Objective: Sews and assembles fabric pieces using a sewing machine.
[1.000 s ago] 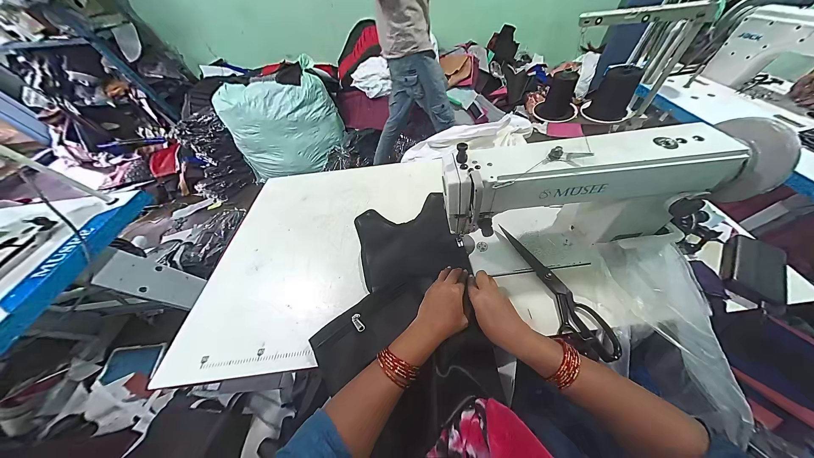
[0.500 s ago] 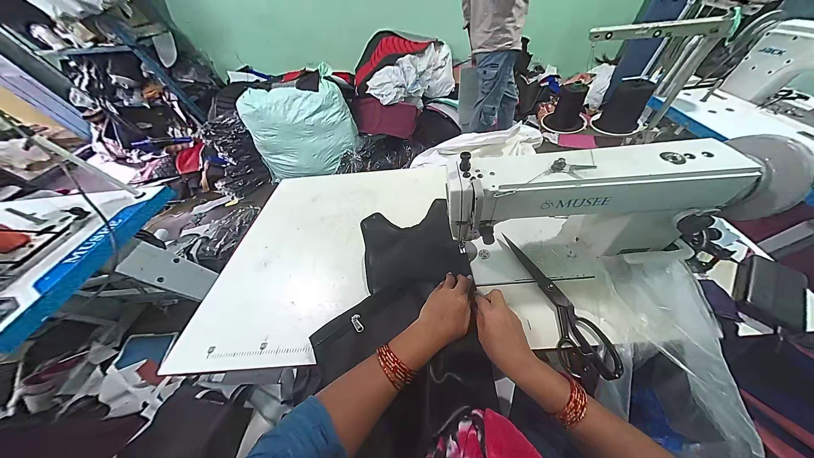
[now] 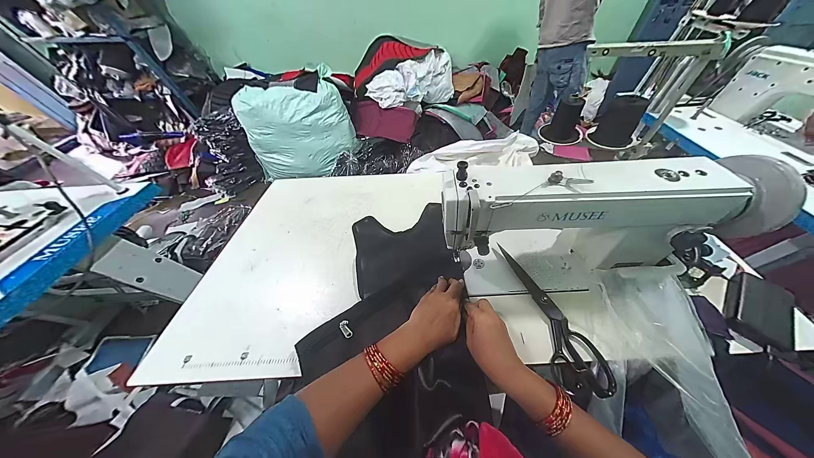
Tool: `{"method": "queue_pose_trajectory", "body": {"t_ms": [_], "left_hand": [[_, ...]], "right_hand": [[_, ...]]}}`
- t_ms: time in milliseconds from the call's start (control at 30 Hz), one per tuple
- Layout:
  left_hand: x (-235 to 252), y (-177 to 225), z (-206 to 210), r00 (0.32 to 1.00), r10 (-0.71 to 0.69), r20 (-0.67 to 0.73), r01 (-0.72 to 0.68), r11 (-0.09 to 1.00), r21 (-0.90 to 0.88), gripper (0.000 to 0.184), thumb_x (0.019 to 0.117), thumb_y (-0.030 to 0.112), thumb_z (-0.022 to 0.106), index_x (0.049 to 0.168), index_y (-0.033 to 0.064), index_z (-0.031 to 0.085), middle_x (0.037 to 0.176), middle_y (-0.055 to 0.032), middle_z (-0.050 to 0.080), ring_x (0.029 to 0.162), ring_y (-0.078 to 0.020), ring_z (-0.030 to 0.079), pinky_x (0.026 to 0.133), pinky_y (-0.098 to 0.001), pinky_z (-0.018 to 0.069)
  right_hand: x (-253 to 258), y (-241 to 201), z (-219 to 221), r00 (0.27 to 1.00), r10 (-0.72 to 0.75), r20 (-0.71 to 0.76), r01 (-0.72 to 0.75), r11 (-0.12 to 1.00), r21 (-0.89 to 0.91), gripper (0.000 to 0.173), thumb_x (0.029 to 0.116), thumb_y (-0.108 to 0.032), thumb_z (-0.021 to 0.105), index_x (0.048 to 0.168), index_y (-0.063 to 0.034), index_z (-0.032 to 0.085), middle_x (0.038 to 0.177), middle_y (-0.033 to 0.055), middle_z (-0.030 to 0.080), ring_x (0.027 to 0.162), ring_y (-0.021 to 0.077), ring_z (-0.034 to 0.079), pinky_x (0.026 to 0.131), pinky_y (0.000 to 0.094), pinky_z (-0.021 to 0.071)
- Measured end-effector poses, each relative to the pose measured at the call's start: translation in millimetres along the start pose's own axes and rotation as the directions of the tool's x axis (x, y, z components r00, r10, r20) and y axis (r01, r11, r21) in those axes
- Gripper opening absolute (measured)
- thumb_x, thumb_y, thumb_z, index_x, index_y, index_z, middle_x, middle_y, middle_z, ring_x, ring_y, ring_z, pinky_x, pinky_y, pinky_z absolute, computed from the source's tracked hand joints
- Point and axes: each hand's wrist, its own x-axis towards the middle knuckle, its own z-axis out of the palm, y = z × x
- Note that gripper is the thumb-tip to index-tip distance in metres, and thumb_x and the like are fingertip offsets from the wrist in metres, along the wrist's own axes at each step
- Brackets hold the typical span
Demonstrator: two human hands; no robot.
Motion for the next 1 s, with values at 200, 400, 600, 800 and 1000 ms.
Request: {"method": "queue_pose_trajectory", "body": {"t_ms": [200, 400, 600, 800, 1000], "left_hand": [[7.9, -9.6, -1.5, 1.000, 0.018, -0.012, -0.018, 1.000, 0.021, 0.053, 0.1069, 0.019, 0.036, 0.153, -0.0070, 0.038, 0.165, -0.0199, 0.032, 0.152, -0.0412, 0.029, 0.120, -0.0506, 0.0323], [9.7, -10.3, -3.3, 1.000, -0.001, 0.001, 0.001, 1.000, -0.006, 0.056, 0.1094, 0.023, 0.034, 0.157, -0.0063, 0.031, 0.166, -0.0207, 0.029, 0.154, -0.0412, 0.026, 0.121, -0.0505, 0.0303], [9.3, -8.4, -4.5, 1.000, -0.018, 0.018, 0.019, 1.000, -0.020, 0.056, 0.1104, 0.025, 0.031, 0.158, -0.0041, 0.030, 0.168, -0.0176, 0.026, 0.155, -0.0398, 0.024, 0.122, -0.0510, 0.0299], [8.1, -17.9, -5.6, 1.000, 0.026, 0.000, -0.026, 1.000, 0.011, 0.056, 0.1100, 0.025, 0.034, 0.158, -0.0031, 0.032, 0.166, -0.0160, 0.031, 0.153, -0.0386, 0.028, 0.120, -0.0498, 0.0335], [10.6, -27.1, -9.2, 0.999, 0.047, 0.012, -0.047, 0.999, 0.021, 0.057, 0.1103, 0.026, 0.034, 0.160, 0.0001, 0.027, 0.165, -0.0165, 0.032, 0.152, -0.0381, 0.029, 0.118, -0.0498, 0.0356]], "right_hand": [[9.6, -0.6, -4.6, 1.000, -0.002, 0.028, 0.002, 1.000, -0.006, 0.034, 0.1043, -0.006, 0.046, 0.131, 0.0028, 0.065, 0.125, 0.0256, 0.062, 0.110, 0.0365, 0.067, 0.094, 0.0451, 0.0553], [-52.6, 25.4, -28.0, 0.983, -0.158, -0.092, 0.153, 0.987, -0.057, 0.032, 0.1018, -0.029, 0.060, 0.095, -0.0002, 0.072, 0.083, 0.0166, 0.068, 0.078, 0.0324, 0.070, 0.069, 0.0477, 0.0583], [-82.7, 78.1, -19.9, 0.750, -0.015, 0.661, -0.053, 0.995, 0.083, 0.072, 0.1031, -0.052, 0.054, 0.147, 0.0045, 0.049, 0.146, 0.0285, 0.052, 0.140, 0.0418, 0.047, 0.117, 0.0560, 0.0346], [-78.9, 58.7, 16.3, 0.642, -0.500, 0.581, -0.143, 0.667, 0.731, 0.028, 0.1057, -0.024, 0.045, 0.100, -0.0050, 0.064, 0.083, -0.0075, 0.063, 0.078, -0.0055, 0.058, 0.076, 0.0198, 0.0493], [-67.2, 35.7, 7.7, 0.636, -0.597, 0.488, 0.026, 0.649, 0.760, 0.026, 0.1031, -0.015, 0.048, 0.099, 0.0036, 0.066, 0.086, 0.0030, 0.064, 0.082, 0.0006, 0.059, 0.078, 0.0228, 0.0491]]}}
